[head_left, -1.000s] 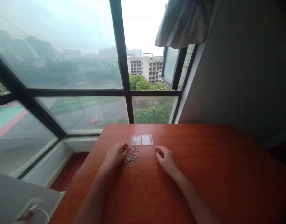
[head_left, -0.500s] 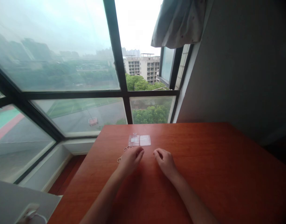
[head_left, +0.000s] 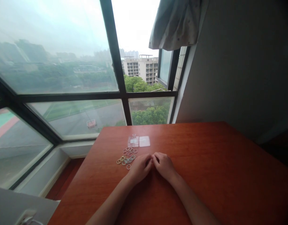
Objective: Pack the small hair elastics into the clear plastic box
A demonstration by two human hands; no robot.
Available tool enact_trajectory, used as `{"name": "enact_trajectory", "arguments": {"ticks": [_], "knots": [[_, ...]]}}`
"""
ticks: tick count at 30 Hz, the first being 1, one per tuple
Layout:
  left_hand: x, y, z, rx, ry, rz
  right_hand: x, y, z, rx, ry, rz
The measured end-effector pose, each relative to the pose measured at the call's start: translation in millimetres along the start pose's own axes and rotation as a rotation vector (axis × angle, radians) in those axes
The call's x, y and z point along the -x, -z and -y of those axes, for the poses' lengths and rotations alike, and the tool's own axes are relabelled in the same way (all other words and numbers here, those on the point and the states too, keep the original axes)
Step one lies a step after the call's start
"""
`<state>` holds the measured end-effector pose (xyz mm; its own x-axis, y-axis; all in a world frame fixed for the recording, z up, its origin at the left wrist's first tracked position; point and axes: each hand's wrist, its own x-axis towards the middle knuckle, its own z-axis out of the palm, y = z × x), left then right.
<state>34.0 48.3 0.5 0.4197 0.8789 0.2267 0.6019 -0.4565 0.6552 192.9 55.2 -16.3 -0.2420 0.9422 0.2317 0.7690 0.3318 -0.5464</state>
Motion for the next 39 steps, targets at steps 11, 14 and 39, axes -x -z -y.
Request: {"name": "enact_trajectory", "arguments": {"ticks": [11,14,39], "knots": [[0.0,0.5,-1.2,0.010,0.001,0.001,-0.9,-1.6,-0.8,0.015,-0.002,0.003],[-0.2,0.8,-1.6,0.008,0.005,0.006,-0.9,-1.9,-1.1,0.015,-0.003,0.002],[-0.4,-0.9,0.5,-0.032,-0.011,0.005,-0.2,-2.0,-1.3,0.033,0.013,0.000]]}}
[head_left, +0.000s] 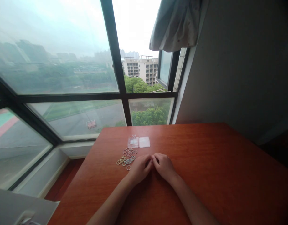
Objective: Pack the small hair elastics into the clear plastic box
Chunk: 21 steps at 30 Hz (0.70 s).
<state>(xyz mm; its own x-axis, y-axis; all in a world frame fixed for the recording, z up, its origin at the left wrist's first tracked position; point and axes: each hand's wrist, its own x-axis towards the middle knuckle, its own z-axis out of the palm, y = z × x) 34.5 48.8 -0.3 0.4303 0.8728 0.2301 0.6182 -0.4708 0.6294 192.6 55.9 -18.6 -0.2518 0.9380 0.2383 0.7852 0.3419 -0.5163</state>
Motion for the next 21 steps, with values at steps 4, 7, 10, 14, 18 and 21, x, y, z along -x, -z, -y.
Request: {"name": "enact_trajectory", "arguments": {"ticks": [4,7,10,14,18,21], "knots": [[0.5,-0.5,0.0,0.005,-0.008,-0.007,-0.1,-0.4,-0.5,0.000,-0.005,0.003],[0.8,-0.9,0.0,0.010,-0.008,-0.008,-0.3,-0.3,-0.7,0.003,-0.005,0.004],[0.9,-1.0,0.1,0.008,-0.010,-0.008,-0.3,0.3,-0.7,0.005,-0.005,0.004],[0.9,-0.6,-0.3,0.004,-0.006,-0.009,0.0,1.4,-0.3,0.006,-0.008,0.011],[1.0,-0.3,-0.7,0.001,-0.005,-0.007,0.2,1.0,0.1,-0.002,-0.002,0.007],[1.2,-0.6,-0.7,0.003,-0.004,-0.010,0.5,0.1,0.0,-0.005,-0.003,-0.003]]}}
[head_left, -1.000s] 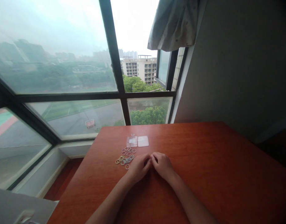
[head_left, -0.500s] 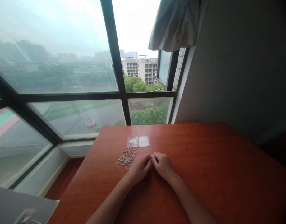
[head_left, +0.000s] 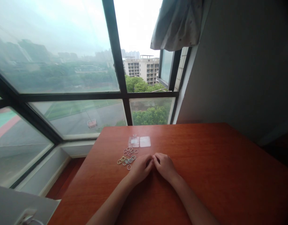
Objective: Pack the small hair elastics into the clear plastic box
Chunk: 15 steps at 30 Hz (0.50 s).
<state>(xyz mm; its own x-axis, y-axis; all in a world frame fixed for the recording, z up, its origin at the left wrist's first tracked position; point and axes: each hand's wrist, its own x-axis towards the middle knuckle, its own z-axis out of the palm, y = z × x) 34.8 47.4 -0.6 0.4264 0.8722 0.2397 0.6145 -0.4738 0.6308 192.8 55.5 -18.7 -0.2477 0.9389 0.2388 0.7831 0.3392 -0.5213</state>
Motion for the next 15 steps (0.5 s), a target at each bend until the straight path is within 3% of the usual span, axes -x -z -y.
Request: {"name": "enact_trajectory", "arguments": {"ticks": [15], "knots": [[-0.7,3.3,-3.2,0.016,-0.006,0.017,-0.5,-1.6,-2.5,-0.027,0.006,0.004]]}}
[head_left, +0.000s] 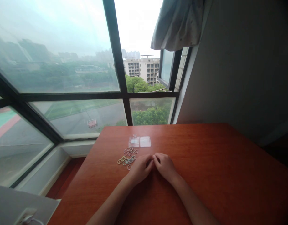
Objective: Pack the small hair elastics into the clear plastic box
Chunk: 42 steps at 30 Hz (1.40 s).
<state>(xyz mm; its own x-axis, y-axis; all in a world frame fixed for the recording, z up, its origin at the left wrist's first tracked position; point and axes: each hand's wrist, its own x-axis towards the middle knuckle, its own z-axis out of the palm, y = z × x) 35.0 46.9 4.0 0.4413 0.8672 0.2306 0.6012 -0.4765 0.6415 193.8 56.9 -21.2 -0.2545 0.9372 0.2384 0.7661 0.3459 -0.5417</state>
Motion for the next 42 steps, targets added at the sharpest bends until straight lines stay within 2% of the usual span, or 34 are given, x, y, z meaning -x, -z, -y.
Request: {"name": "enact_trajectory", "arguments": {"ticks": [6,11,17,21,24,28,36,42], "knots": [[0,8.1,-1,-0.068,0.024,-0.013,0,3,2,-0.015,-0.001,0.017],[-1,23.2,6,-0.169,0.079,-0.101,0,5,4,-0.045,-0.006,0.013],[0,54.4,32,-0.332,0.187,-0.338,-4,6,10,-0.065,-0.012,-0.085],[2,64.2,50,-0.474,0.213,-0.362,-10,2,17,0.071,0.102,-0.086],[3,62.3,54,-0.522,0.224,-0.320,-10,-3,21,0.154,0.177,0.003],[2,58.5,53,-0.531,0.209,-0.266,-9,-7,22,0.181,0.176,0.070],[1,49.9,46,-0.476,0.157,-0.246,-9,-1,19,0.199,0.101,-0.051],[1,30.3,26,-0.471,0.087,-0.195,-1,14,5,0.219,-0.023,-0.106]]}}
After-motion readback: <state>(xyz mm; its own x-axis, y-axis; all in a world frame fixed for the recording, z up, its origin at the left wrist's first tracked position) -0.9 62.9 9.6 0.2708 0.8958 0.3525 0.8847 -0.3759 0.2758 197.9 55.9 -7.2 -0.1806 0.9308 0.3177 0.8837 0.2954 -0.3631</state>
